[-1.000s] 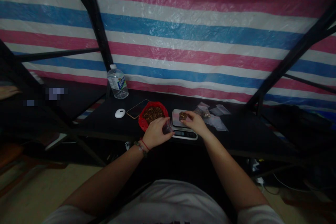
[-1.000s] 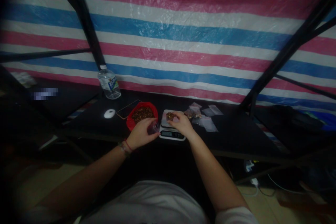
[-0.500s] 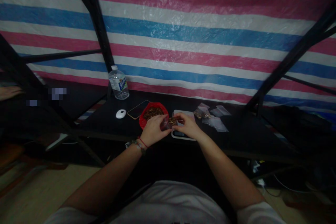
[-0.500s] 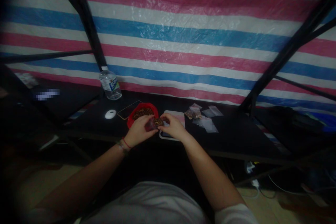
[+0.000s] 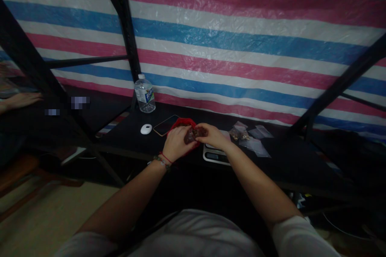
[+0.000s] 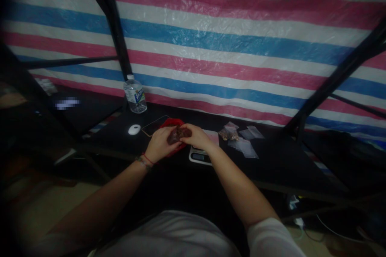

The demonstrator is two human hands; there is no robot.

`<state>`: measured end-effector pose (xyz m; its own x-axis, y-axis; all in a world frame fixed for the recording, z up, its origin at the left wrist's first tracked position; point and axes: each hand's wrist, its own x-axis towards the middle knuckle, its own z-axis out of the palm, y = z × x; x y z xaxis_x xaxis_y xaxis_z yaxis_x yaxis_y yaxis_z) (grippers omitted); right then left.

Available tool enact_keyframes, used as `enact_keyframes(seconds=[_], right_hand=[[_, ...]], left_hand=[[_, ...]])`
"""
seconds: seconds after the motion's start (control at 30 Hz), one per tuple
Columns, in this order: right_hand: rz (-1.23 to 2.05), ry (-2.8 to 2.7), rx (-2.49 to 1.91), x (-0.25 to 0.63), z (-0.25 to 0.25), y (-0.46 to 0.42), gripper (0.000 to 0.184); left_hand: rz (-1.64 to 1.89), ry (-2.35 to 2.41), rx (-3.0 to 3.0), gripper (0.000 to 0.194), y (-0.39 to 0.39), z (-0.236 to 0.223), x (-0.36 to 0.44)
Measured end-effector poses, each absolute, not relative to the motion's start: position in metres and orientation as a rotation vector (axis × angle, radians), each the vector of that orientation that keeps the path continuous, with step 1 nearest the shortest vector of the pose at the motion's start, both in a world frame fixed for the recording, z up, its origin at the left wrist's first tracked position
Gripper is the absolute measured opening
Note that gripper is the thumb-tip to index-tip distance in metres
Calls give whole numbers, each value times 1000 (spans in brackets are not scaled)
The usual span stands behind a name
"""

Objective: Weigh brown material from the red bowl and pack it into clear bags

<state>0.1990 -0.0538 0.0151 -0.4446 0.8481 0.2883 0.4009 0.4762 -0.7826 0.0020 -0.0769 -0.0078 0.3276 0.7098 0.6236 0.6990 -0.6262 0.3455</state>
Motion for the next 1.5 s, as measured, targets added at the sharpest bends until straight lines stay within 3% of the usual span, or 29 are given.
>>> enact_keyframes(seconds=[0.4, 0.7, 0.87, 1.1, 1.27, 1.37, 1.5], right_hand=[[962, -2067, -980, 189, 8, -25, 33], [691, -2148, -973, 177, 36, -41, 42], [563, -2174, -930, 170, 50, -52, 47], [633, -2108, -884, 178, 48, -56, 50], [436, -2227, -934, 191, 51, -63, 47], [500, -2130, -972, 205, 43, -63, 43], [473, -1932, -1126, 233, 19, -57, 54]], left_hand=[[1160, 1435, 2582, 60, -67, -11, -10], [1295, 1332, 2399, 47, -67, -14, -4], [1433, 1284, 2189, 49, -69, -13, -2], [1554, 1120, 1927, 46, -72, -8, -1], [1495, 960, 1684, 46, -73, -9, 2], [1486, 794, 1333, 44, -74, -6, 4], [1289, 533, 811, 42, -76, 3, 0]])
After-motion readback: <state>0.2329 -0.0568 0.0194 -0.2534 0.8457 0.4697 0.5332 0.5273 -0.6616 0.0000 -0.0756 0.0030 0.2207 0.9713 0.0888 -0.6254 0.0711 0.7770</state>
